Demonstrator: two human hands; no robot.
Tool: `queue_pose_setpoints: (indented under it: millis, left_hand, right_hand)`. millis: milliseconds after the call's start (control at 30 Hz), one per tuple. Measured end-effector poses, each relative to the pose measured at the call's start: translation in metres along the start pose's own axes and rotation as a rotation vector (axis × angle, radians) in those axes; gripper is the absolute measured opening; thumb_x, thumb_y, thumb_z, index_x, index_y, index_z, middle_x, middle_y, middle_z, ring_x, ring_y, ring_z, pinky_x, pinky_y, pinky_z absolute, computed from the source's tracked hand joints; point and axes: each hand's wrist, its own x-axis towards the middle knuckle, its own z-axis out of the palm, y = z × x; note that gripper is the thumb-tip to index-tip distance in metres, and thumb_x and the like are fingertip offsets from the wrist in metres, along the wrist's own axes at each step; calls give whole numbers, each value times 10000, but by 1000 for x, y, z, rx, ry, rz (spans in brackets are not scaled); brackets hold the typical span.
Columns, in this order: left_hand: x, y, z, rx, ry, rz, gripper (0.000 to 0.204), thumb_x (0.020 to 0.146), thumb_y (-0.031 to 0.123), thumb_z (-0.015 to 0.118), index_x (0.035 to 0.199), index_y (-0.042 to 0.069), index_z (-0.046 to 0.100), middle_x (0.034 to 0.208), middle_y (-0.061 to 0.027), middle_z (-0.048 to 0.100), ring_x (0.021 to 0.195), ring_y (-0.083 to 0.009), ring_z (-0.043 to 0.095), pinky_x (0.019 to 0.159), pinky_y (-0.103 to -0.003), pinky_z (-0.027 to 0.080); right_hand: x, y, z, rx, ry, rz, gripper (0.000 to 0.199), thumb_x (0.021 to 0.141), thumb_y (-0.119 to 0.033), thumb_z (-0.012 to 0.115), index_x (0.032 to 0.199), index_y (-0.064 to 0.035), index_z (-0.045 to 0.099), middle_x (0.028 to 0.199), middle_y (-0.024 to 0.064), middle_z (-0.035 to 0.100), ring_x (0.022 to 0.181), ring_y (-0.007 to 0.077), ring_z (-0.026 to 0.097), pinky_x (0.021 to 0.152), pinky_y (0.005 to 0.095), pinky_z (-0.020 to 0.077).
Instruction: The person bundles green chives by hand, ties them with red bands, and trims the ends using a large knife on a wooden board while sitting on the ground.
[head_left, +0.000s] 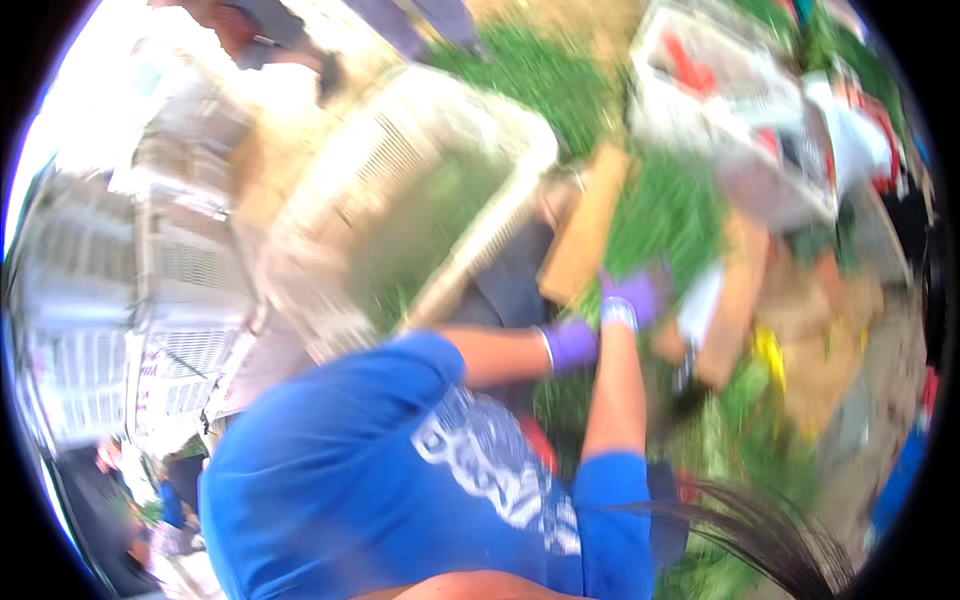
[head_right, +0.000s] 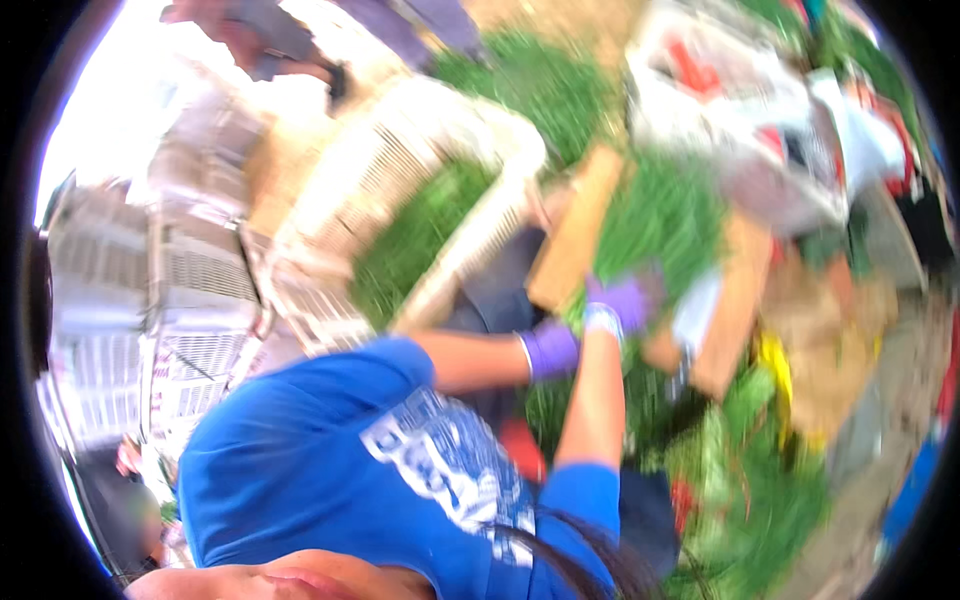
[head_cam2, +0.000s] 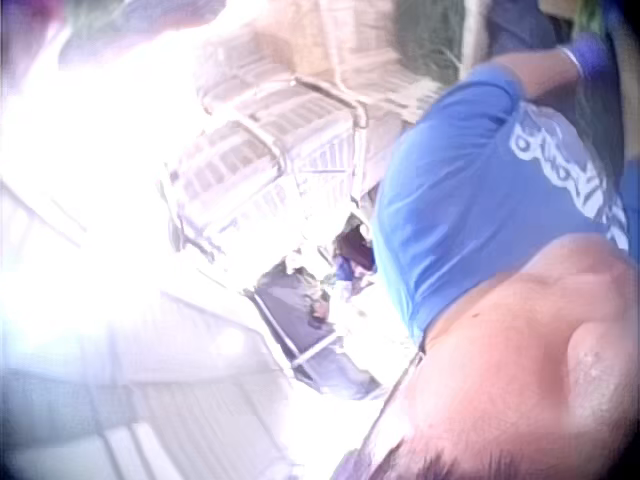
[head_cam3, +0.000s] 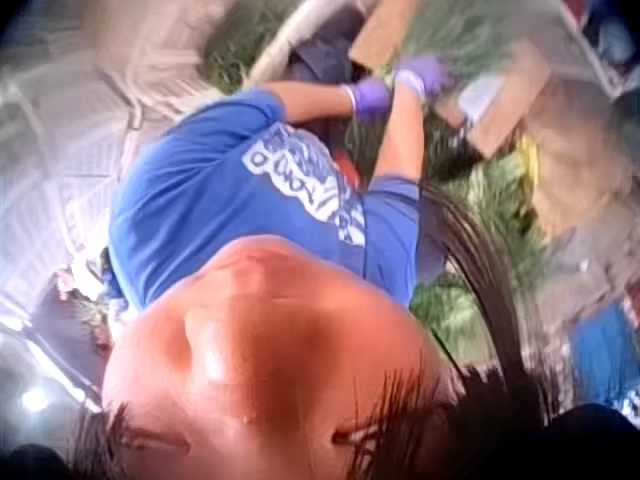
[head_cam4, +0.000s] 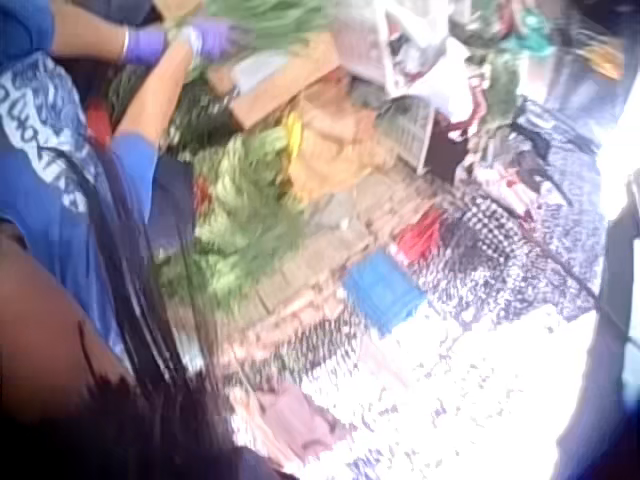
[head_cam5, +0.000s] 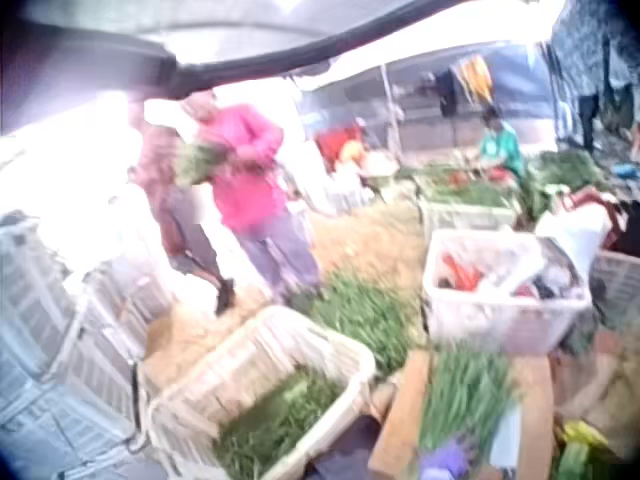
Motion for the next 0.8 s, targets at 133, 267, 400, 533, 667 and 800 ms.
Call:
queue_pose_setpoints:
  millis: [133, 267, 400, 533, 667, 800]
  left_hand:
    - [-24, 9, 42, -371, 215, -39, 173, 742, 233, 506, 760, 98, 614, 629, -135, 577, 537, -319, 548, 498, -409, 421]
    - [-14, 17, 5, -322, 170, 28, 156, 750, 229, 507, 758, 118, 616, 648, -121, 592, 556, -312, 566, 503, -413, 431]
    - [-16, 18, 2, -55, -60, -55, 140, 724, 229, 526, 739, 123, 616, 641, -84, 603, 565, -289, 586, 487, -395, 431]
    - [-29, 43, -39, -402, -92, -352, 171, 759, 219, 503, 793, 112, 633, 676, -95, 618, 589, -279, 596, 531, -391, 453]
    - [-76, 30, 5, -840, -262, 106, 259, 801, 228, 483, 990, 100, 606, 799, -146, 621, 715, -267, 610, 633, -360, 473]
    - [-119, 25, -39, -736, 65, -296, 468, 851, 226, 486, 1282, 90, 366, 1078, -149, 564, 938, -234, 569, 797, -323, 450]
  right_hand:
    - [-48, -7, -27, 32, -208, 159, 1095, 541, -509, 729, 1363, -124, 116, 1327, 184, 272, 1153, 376, 366, 803, 482, 441]
    - [-33, 4, -24, -47, -173, 188, 1165, 504, -590, 709, 1375, -157, 68, 1349, 180, 236, 1154, 373, 364, 775, 486, 451]
    - [-29, 4, -22, -62, -181, 186, 1199, 494, -635, 689, 1375, -127, 53, 1381, 201, 174, 1165, 383, 348, 769, 481, 446]
    - [-27, 12, -21, -53, -224, 177, 1171, 529, -629, 673, 1379, -133, 38, 1377, 206, 180, 1173, 398, 329, 771, 491, 441]
    - [-35, 5, -31, 9, -282, 136, 1119, 570, -599, 669, 1377, -134, 49, 1371, 212, 188, 1207, 406, 280, 822, 520, 403]
    - [-61, 17, -88, 381, 102, -119, 1037, 647, -505, 673, 1377, -106, 53, 1406, 180, 110, 1278, 330, 179, 990, 452, 259]
